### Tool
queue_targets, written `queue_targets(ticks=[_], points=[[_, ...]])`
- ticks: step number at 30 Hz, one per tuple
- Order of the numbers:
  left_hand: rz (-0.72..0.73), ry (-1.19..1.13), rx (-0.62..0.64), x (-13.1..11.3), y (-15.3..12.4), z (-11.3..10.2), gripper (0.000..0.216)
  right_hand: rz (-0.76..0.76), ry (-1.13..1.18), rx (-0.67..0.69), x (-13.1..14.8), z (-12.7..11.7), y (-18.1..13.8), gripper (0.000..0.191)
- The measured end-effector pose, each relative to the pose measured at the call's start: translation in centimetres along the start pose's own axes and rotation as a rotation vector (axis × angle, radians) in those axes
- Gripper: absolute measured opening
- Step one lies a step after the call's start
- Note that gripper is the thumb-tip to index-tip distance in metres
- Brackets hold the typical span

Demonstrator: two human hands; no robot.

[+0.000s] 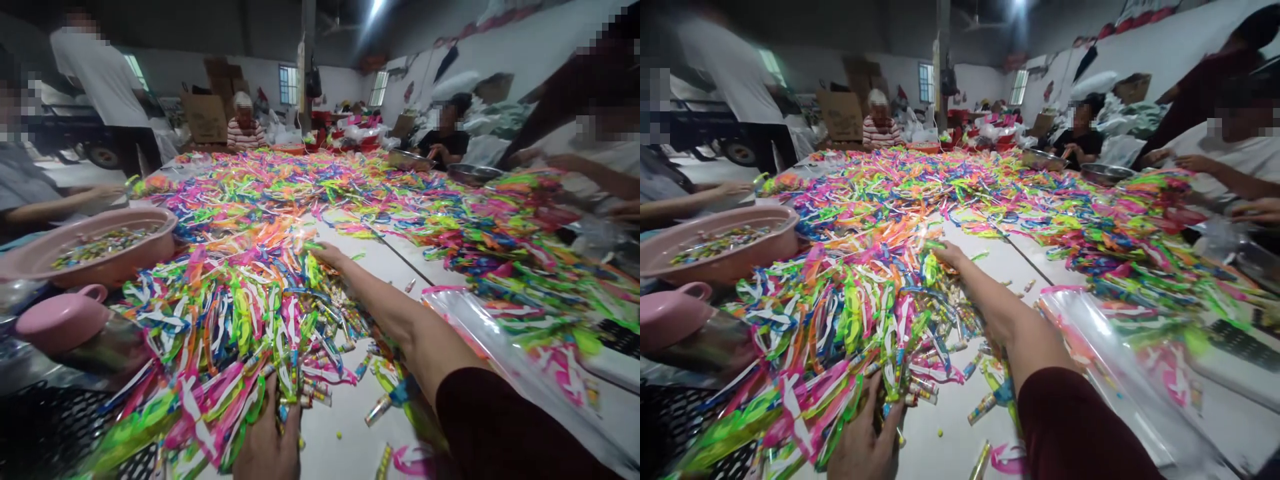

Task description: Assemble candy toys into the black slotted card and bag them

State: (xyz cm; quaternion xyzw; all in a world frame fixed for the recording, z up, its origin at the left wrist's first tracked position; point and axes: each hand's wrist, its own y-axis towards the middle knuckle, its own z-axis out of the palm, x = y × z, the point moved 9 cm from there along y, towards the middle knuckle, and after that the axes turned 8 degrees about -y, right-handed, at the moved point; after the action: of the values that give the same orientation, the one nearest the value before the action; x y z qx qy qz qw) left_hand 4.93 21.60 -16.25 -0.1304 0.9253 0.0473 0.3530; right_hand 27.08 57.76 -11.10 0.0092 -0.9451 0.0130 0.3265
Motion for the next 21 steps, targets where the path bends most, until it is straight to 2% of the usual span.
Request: queue_targets(ticks=[3, 6, 9, 14, 16, 19, 21], points=[[-0.021, -0.017, 0.078, -0.1, 0.2, 0.1, 0.062, -0.099, 0.149, 0.074, 3.9, 1.8, -2.2, 0.046], [-0.043, -0.015, 0.165, -0.2, 0.4, 0.3, 0.062, -0.151, 0.265, 0.131, 7.1, 2.6, -5.5, 0.053], [-0.027, -0.043, 0.168, -0.5, 0.4, 0.0, 0.06, -0.226, 0.347, 0.203, 10.4, 3.8, -9.6, 0.066], [0.074, -0.095, 0.082, -1.6, 0.3, -0.9, 0.056, -0.527, 0.074, 0.159, 16.6, 5.7, -18.0, 0.072], [0.07, -0.072, 0.073, -1.6, 0.2, -1.0, 0.052, -0.647, 0.044, 0.149, 18.4, 5.9, -21.2, 0.07], [0.053, -0.034, 0.085, -1.6, 0.1, -1.1, 0.05, -0.748, 0.096, 0.148, 18.9, 4.4, -23.2, 0.063], [0.066, -0.031, 0.103, -1.9, 0.0, -1.2, 0.053, -0.627, 0.024, 0.085, 16.6, 2.0, -21.5, 0.06]])
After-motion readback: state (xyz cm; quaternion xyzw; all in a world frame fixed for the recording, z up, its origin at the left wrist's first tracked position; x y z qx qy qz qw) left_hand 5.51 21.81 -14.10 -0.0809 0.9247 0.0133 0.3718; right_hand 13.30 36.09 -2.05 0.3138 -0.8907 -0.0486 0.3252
